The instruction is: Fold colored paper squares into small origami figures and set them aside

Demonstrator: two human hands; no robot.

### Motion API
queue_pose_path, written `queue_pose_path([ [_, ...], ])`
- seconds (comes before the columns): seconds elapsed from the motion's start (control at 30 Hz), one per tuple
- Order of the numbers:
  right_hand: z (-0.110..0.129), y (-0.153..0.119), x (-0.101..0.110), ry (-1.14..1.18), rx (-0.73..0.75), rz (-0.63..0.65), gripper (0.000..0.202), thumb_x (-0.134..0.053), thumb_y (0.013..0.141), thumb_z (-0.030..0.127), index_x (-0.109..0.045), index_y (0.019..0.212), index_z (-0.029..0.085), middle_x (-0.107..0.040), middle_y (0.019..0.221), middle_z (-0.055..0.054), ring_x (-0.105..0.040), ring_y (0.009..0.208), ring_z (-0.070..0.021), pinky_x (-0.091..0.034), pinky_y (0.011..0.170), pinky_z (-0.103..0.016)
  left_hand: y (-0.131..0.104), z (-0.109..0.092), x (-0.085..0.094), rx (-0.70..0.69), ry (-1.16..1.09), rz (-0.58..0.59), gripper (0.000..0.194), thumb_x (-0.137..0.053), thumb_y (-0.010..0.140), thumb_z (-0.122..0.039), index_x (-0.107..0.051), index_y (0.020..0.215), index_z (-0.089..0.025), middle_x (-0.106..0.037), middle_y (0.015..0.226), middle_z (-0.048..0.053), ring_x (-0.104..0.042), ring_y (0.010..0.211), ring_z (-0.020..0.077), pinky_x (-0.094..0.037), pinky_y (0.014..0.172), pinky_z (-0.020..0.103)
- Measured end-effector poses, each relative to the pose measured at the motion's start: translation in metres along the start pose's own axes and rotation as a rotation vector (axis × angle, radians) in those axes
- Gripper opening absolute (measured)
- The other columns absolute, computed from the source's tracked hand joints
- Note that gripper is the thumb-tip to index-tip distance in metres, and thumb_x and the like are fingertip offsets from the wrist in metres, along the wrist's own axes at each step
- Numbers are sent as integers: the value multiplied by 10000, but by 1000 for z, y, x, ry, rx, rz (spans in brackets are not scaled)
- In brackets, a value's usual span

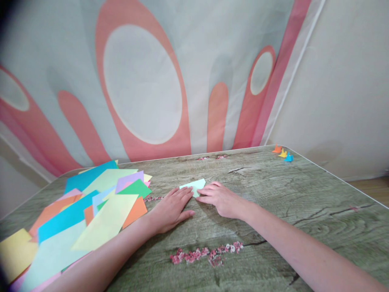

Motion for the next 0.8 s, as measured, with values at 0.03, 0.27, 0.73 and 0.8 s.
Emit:
queue_pose_path([
  [0.03, 0, 0, 0, 0, 3, 1, 504, -391, 786, 68, -498, 1254, 220, -478, 1317, -71, -415, 1168, -212, -269, 964, -408, 0, 0, 0, -3, -2, -2, 594, -253, 887, -552, -374, 1303, -147, -369, 1384, 119, -315, 1283, 214, -182, 1059, 369],
  [0.27, 2, 0, 2, -8, -1, 4, 504, -407, 766, 60, -516, 1235, 211, -479, 1317, -70, -409, 1175, -203, -252, 979, -408, 0, 0, 0, -23, 29, -1, 593, -231, 890, -559, -338, 1327, -172, -358, 1392, 103, -304, 1286, 212, -193, 1052, 372],
  [0.73, -4, -1, -3, 39, -109, 60, 618, -400, 689, -8, -510, 1243, 244, -442, 1349, -52, -368, 1222, -198, -268, 988, -409, 1, 4, -3, -25, 40, 24, 538, -222, 901, -539, -332, 1337, -245, -333, 1408, 71, -309, 1277, 227, -210, 1042, 389],
  [0.8, -6, -1, -3, 61, -115, 50, 634, -394, 678, -17, -512, 1241, 251, -438, 1352, -44, -370, 1223, -192, -270, 990, -406, 1, 7, -4, -9, 26, 38, 535, -223, 899, -543, -323, 1343, -261, -310, 1420, 66, -301, 1282, 235, -220, 1036, 392],
])
Point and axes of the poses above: each hand's wrist, its own y-axis towards the middle knuckle, its own x-axis out of the back of the hand, z = x × y, the point moved 8 cm from there along y, towards the middle knuckle
